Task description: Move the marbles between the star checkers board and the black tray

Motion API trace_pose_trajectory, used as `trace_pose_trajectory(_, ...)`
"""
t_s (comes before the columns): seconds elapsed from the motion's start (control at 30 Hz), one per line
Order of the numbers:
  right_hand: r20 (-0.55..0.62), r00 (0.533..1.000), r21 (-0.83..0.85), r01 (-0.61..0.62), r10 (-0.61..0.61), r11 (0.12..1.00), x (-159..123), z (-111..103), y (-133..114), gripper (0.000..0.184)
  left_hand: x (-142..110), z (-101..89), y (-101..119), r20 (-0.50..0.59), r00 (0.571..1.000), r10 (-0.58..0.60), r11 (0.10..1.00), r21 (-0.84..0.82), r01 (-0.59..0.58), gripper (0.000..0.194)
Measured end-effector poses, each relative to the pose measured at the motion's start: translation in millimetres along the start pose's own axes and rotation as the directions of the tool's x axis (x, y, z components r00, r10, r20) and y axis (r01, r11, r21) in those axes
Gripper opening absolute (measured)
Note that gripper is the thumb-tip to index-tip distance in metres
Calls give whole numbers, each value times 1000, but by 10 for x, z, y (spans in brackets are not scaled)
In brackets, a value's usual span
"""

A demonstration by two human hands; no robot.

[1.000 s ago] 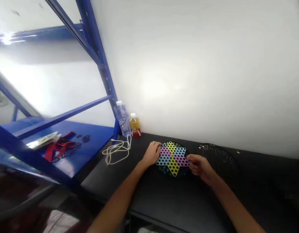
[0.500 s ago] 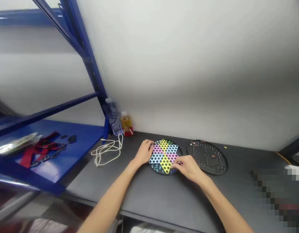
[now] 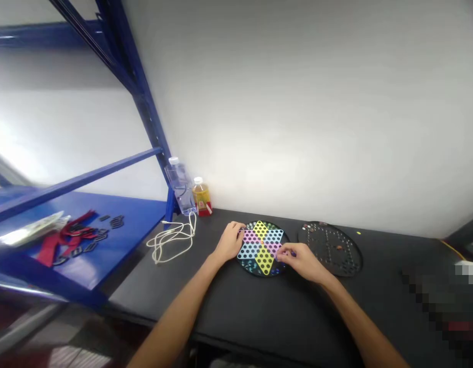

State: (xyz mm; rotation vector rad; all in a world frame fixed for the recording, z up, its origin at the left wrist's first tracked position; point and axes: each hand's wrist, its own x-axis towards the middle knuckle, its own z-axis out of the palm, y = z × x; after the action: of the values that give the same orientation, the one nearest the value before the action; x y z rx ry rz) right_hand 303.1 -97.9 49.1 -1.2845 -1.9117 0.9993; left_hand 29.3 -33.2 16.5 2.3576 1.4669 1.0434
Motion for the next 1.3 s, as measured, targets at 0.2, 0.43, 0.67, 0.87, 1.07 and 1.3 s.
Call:
trace_pose_trajectory(0.2, 62, 982, 803, -156, 179, 576, 85, -56, 63, 34, 12, -5, -3, 0, 1000, 8, 1000, -6, -8, 24)
trace_pose_trajectory(0.43, -157, 975, 298, -106, 159, 949, 80, 3, -7, 56, 24, -18, -6, 2, 1000, 12, 1000, 0, -12, 23)
trace_pose_trajectory(0.67, 114, 993, -619, 50, 27, 784, -116, -89, -219, 37, 23, -6, -27, 10, 1000, 11, 1000, 6, -11, 23)
trace_pose_trajectory(0.87, 96, 990, -822, 18, 106, 569, -151, 56, -298, 40, 23, 9, -42, -9, 1000, 5, 1000, 7, -5, 24)
trace_pose_trajectory(1.07, 69, 992, -760, -15, 104, 650, -140, 142, -304, 31, 32, 14, -63, 0, 1000, -7, 1000, 8, 7, 27)
trace_pose_trajectory(1.3, -6, 997, 349, -71, 78, 934, -28, -53, -172, 30, 42, 13, -78, -2, 1000, 0, 1000, -11, 0, 29)
